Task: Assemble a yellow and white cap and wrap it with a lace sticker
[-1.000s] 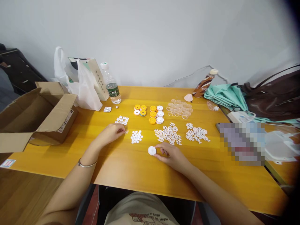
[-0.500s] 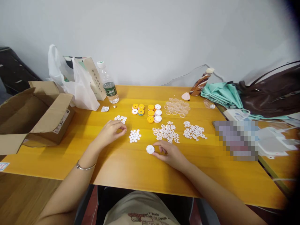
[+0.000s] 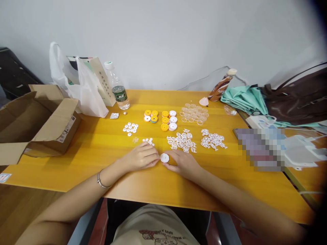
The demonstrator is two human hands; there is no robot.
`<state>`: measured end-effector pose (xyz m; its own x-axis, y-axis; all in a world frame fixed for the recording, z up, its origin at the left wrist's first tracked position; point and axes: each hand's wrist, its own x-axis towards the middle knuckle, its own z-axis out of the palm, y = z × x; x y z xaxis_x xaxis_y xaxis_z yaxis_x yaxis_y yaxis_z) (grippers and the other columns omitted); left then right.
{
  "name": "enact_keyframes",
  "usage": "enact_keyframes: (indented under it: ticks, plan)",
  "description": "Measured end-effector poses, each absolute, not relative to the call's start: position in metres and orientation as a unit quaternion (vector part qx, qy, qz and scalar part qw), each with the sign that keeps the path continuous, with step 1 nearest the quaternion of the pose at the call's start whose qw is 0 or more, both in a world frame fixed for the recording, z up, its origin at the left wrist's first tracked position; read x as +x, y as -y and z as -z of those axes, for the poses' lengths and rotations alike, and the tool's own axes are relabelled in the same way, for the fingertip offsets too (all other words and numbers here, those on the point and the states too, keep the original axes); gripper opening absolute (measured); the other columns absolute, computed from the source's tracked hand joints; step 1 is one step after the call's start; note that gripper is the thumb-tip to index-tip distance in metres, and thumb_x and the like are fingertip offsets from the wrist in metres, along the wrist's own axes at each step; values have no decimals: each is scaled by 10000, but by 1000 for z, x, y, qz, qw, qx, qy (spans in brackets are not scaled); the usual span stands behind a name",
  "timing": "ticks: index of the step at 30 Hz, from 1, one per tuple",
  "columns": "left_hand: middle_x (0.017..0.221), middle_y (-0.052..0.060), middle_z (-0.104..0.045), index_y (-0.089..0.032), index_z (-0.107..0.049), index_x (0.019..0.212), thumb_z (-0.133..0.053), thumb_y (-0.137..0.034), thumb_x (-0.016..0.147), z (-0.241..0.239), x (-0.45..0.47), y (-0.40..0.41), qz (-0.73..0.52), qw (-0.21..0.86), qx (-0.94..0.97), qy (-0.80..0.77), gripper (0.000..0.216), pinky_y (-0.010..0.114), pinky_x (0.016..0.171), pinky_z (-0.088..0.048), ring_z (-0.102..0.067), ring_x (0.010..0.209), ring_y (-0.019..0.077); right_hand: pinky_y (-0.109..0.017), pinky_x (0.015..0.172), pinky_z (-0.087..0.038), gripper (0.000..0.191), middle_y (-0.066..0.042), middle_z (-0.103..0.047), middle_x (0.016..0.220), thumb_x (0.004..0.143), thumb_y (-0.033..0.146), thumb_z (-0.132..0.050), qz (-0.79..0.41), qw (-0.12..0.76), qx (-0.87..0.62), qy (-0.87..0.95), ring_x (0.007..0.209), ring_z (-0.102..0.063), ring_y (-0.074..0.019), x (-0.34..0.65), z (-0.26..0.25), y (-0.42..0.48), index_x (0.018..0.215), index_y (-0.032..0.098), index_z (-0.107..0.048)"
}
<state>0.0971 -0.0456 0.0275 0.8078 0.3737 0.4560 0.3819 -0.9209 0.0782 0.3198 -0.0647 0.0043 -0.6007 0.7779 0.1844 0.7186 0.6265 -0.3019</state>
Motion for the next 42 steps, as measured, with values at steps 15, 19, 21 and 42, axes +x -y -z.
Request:
enact_keyframes:
  ticks: [15,19,21,42]
  plan:
    - [858,38,-686,-186,-571,964,-497,-148,856,-15,103,40,294,90,-945,113,136,303,718,-413,-610,819,137,-235,522,-386,66,6,-484,624,798,218,-501,-286,339,-422,791,555,-458,-114,323,-3,68,804,204,-565]
    - [877,37,-698,-186,-598,953,-458,-137,864,-19,103,43,309,134,-938,79,172,300,698,-424,-627,795,131,-229,487,-351,106,20,-480,599,787,270,-520,-459,346,-428,698,516,-421,-98,316,-6,71,732,190,-564]
    - [872,30,-702,-180,-614,922,-462,-140,854,-22,104,44,312,166,-934,59,171,291,683,-429,-631,787,126,-233,509,-363,153,22,-501,610,776,326,-544,-542,346,-418,641,529,-431,-96,313,-8,73,720,184,-558]
    - [825,11,-671,-197,-576,984,-625,-247,786,-17,114,46,360,-71,-903,225,210,272,706,-420,-591,761,115,-244,620,-411,203,31,-537,617,727,379,-621,-631,349,-413,556,588,-481,-95,315,-19,69,680,184,-592]
